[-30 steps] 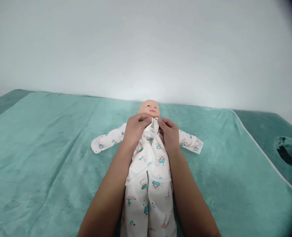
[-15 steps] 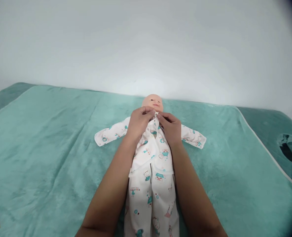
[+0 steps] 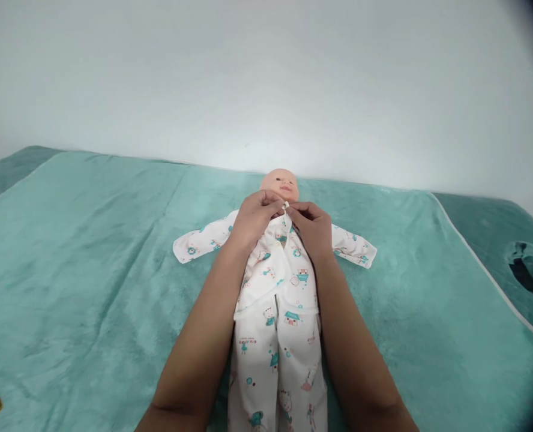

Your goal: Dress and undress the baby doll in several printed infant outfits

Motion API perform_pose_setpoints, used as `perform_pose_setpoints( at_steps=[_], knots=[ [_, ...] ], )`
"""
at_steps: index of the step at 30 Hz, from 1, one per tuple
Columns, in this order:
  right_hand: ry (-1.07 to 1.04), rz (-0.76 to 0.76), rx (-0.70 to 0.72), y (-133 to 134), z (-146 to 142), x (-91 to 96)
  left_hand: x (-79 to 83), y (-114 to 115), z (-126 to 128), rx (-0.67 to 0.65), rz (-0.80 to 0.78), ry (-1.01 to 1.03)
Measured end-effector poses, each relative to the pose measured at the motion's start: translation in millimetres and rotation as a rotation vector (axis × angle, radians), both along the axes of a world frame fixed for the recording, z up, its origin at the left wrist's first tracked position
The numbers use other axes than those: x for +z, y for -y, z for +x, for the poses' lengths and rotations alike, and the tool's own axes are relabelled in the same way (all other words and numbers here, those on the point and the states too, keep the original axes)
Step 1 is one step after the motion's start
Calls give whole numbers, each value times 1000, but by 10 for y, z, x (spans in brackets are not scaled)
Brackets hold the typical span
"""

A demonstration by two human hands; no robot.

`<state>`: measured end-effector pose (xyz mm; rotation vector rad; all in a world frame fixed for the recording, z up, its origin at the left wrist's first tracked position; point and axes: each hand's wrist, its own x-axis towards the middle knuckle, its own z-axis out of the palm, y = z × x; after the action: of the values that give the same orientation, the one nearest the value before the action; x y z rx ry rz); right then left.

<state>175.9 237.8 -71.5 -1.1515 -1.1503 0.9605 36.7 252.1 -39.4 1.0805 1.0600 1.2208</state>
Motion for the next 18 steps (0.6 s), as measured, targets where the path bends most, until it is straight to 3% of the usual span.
perform_pose_setpoints(
  at_steps=[7, 18],
  knots=[
    [-91, -28, 18, -14, 21, -12, -38, -24, -13, -34, 19, 7],
    [-25, 70, 156, -11, 40, 52, -13, -5, -15, -20, 123, -282]
  ],
)
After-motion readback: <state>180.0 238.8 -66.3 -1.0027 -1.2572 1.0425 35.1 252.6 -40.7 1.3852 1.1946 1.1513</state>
